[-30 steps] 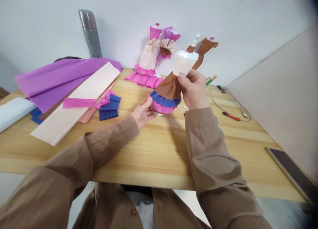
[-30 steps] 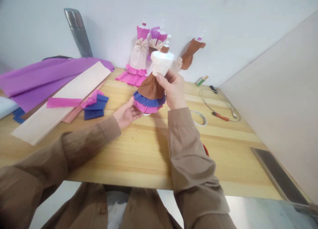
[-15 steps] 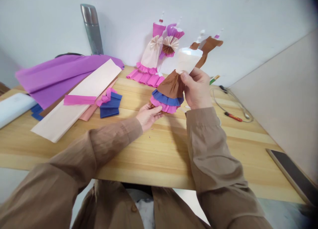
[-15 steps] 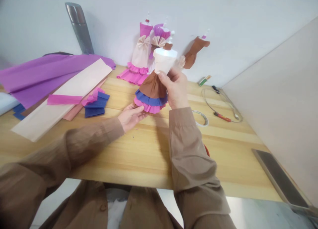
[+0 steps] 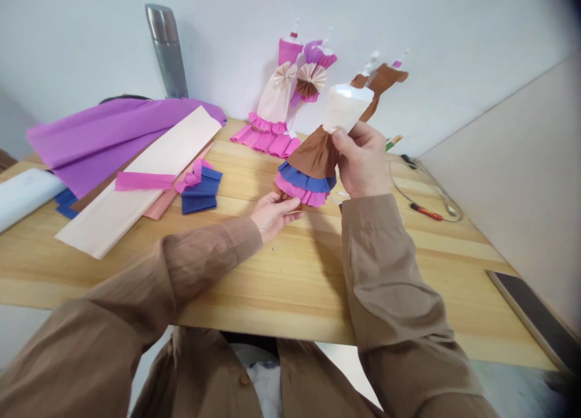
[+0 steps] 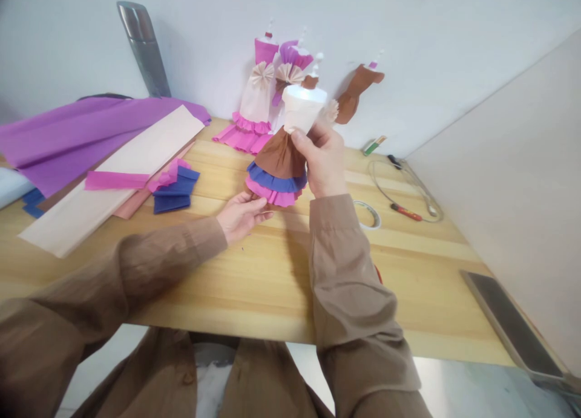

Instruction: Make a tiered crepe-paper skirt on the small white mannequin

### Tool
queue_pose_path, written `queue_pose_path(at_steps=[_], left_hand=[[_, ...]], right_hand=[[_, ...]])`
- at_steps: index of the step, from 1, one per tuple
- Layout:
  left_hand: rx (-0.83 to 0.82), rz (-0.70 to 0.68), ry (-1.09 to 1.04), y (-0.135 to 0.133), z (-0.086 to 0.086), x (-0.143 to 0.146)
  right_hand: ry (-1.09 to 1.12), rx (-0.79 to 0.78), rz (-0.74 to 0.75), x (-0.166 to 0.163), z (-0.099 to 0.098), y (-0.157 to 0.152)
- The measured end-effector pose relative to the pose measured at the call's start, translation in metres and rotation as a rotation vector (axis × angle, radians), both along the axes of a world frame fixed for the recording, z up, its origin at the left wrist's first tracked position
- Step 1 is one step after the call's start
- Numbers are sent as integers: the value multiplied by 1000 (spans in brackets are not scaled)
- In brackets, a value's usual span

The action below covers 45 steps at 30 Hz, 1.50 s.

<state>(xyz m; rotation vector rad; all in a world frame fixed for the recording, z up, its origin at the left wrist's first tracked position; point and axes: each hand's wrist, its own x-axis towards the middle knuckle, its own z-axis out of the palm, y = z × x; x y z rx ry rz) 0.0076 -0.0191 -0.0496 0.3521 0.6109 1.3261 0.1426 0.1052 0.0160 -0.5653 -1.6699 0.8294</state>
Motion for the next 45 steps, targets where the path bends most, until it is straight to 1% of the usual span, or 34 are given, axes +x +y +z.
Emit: queue_pose_path(at_steps=[4, 9, 13, 15, 17, 20, 22, 23, 27, 30, 34, 37, 40, 45], left_hand=[[-18, 69, -2, 1, -1, -5], [-62, 33, -27, 3, -1, -12], [-87, 55, -2, 5, 0, -13], [-78, 50, 15, 5, -1, -12], [-45, 46, 37, 4, -3, -11], [10, 26, 66, 3, -6, -7], [0, 6, 71, 3, -6, -5], [-24, -5, 69, 3, -6, -5], [-155, -10, 47, 3, -1, -6], [-209, 1, 59, 2, 5, -7], [-234, -63, 95, -1, 11, -1], [-222, -115, 148, 1, 12, 6], [-214, -130, 178, 6, 11, 15], [-201, -121, 160, 16, 14, 28]], right_hand=[[-40, 22, -20, 3, -2, 5], [-75, 39, -8, 5, -2, 5], [-48, 4, 62, 6, 2, -1], [-72, -10, 98, 7, 5, -5], [-140, -10, 68, 7, 8, -8], [-186, 23, -62, 5, 11, -10], [-133, 50, -108, 4, 12, -10], [-102, 50, -107, 3, 13, -10], [3, 3, -25, 8, 16, -7], [112, -22, 42, 13, 19, -4], [261, -109, 78, 17, 21, 1], [322, -137, 110, 19, 20, 6], [326, -102, 126, 20, 17, 9], [283, -3, 79, 22, 15, 9]])
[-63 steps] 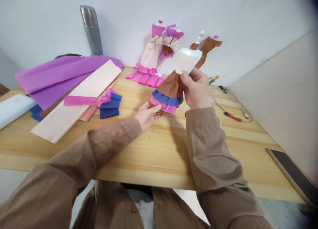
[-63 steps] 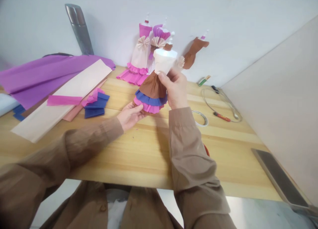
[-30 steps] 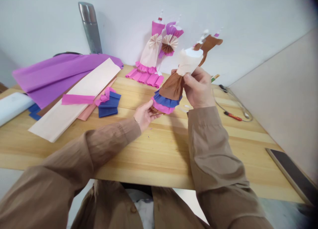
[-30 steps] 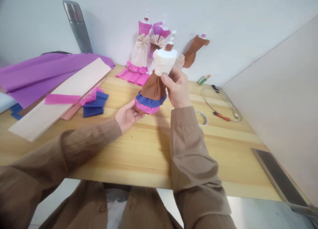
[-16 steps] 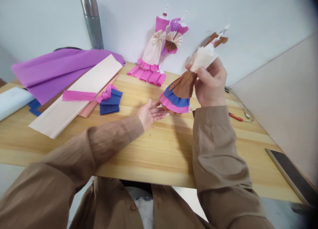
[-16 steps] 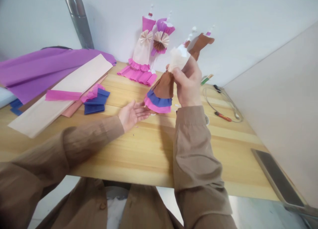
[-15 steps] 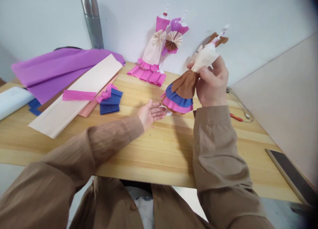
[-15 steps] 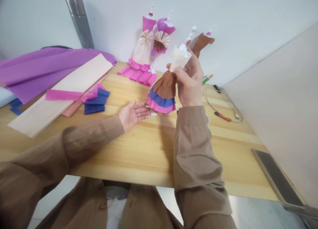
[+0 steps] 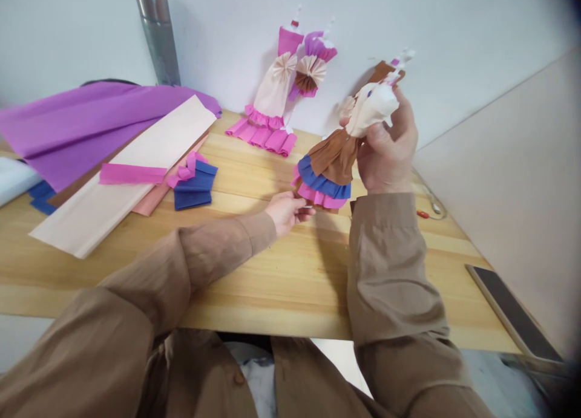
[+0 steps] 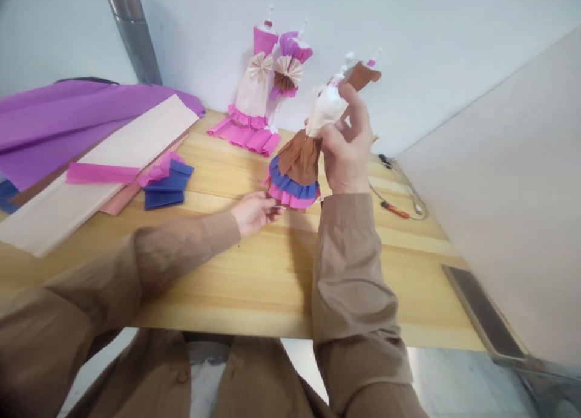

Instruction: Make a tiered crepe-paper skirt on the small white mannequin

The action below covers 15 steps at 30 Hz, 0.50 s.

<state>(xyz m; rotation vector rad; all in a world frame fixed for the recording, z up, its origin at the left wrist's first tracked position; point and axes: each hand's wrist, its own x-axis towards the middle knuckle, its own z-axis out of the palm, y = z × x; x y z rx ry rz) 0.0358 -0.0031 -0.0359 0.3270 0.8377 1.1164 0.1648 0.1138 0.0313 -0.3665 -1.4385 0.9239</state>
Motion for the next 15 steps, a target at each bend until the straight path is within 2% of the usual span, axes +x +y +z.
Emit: queue_pose_path(at_steps=[7, 15], left_hand=[[19, 41, -18, 2, 1, 0], [60, -1, -25, 1, -1, -4]], right_hand=[[39, -34, 29, 8, -2, 1], [33, -21, 36, 7, -4, 1]])
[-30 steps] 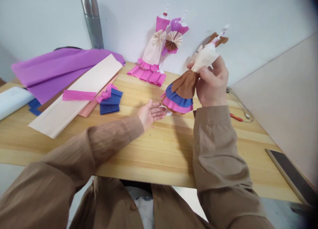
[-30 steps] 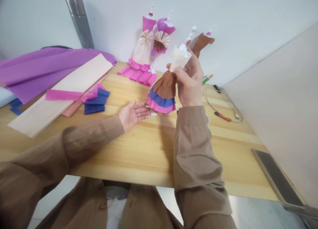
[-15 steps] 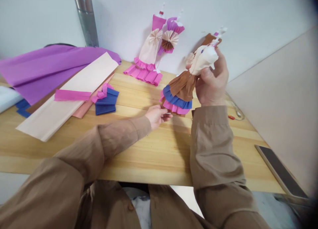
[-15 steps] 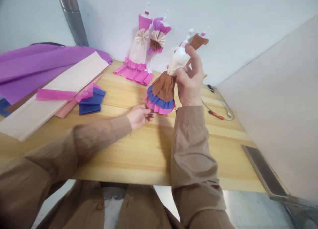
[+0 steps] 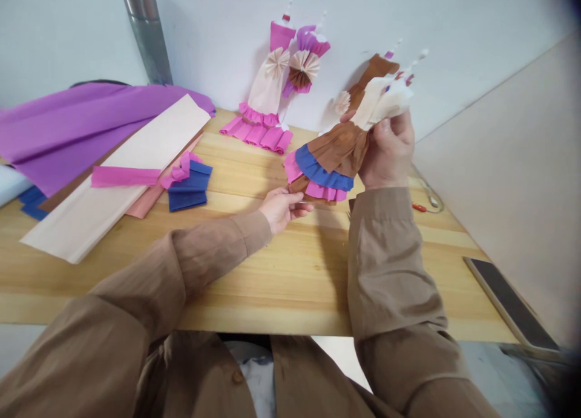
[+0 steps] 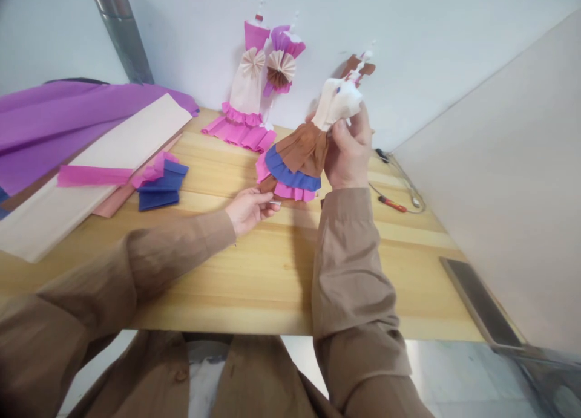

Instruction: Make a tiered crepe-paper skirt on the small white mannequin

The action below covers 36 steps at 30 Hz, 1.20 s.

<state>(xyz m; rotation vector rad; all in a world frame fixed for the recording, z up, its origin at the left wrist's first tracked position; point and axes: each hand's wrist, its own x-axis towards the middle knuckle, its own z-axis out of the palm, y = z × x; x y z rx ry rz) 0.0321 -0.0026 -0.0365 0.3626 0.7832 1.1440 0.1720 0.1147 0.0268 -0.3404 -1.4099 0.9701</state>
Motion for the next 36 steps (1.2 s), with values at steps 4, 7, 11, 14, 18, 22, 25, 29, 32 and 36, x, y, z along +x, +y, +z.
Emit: queue_pose_path(at_steps=[4, 7, 11, 14, 18, 22, 25, 29, 32, 36], left_hand=[[15, 20, 4, 2, 0, -3], [37, 0, 14, 2, 0, -5], [86, -112, 26, -1, 0, -9], [104, -159, -31, -3, 0, -11], [46, -138, -100, -2, 0, -13], [-30, -67, -107, 0, 1, -12], [-59, -30, -58, 1, 1, -11], [-14, 54, -36, 1, 3, -9], [-4, 101, -33, 0, 5, -7], [-16, 145, -15, 0, 4, -3]], right_hand=[[-10, 7, 5, 0, 0, 1], [-21, 11, 0, -1, 0, 1], [-37, 19, 11, -2, 1, 1], [-23, 17, 11, -2, 1, 2], [-23, -18, -2, -2, 1, 0], [1, -60, 14, -5, 2, -6], [8, -70, 16, -8, 5, -10], [-31, -78, 11, -10, 8, -14], [-27, -80, 18, -8, 9, -15], [-76, -22, -1, -6, 7, -14]])
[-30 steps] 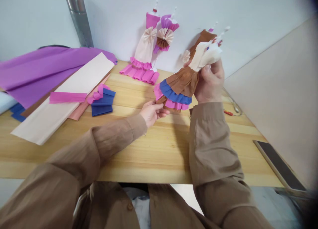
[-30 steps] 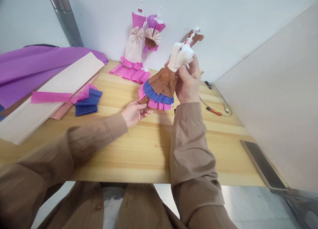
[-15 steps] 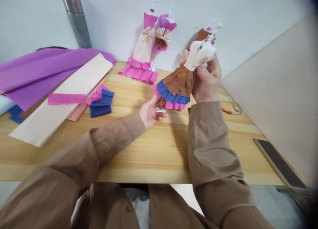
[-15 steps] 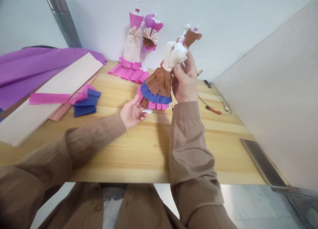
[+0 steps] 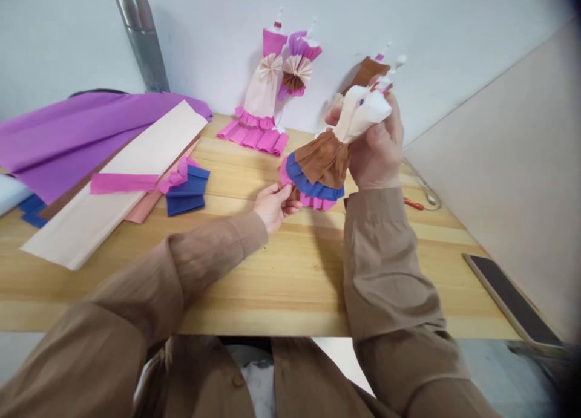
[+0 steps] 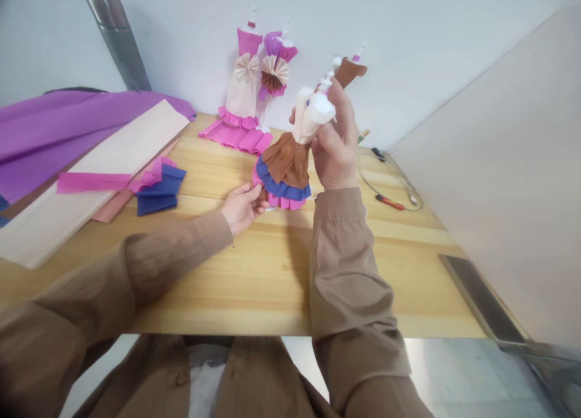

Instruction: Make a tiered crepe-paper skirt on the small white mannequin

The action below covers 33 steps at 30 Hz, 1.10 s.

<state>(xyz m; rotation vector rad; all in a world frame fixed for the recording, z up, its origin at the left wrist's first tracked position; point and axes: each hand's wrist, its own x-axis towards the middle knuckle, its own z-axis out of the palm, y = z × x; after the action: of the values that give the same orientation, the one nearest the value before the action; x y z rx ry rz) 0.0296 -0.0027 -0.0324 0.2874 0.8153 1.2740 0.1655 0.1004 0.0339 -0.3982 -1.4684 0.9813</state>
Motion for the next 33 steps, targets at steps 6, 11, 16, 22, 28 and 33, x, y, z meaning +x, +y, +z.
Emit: queue_pose_path(at_steps=[6, 11, 16, 22, 28, 33], left_hand=[[1, 29, 9, 3, -3, 1], [-23, -36, -48, -1, 0, -6], [-175, 27, 20, -13, 6, -5], [-186, -186, 25, -27, 18, 7], [-129, -123, 8, -28, 26, 8], [-177, -83, 131, -27, 23, 6]], right_hand=[[-64, 50, -17, -4, -2, 1], [1, 54, -55, -1, -3, 5], [3, 26, -72, 2, -3, 3], [-39, -20, -115, 3, -2, 4], [55, -4, -85, 3, -4, 10], [64, -6, -106, 1, -3, 9]])
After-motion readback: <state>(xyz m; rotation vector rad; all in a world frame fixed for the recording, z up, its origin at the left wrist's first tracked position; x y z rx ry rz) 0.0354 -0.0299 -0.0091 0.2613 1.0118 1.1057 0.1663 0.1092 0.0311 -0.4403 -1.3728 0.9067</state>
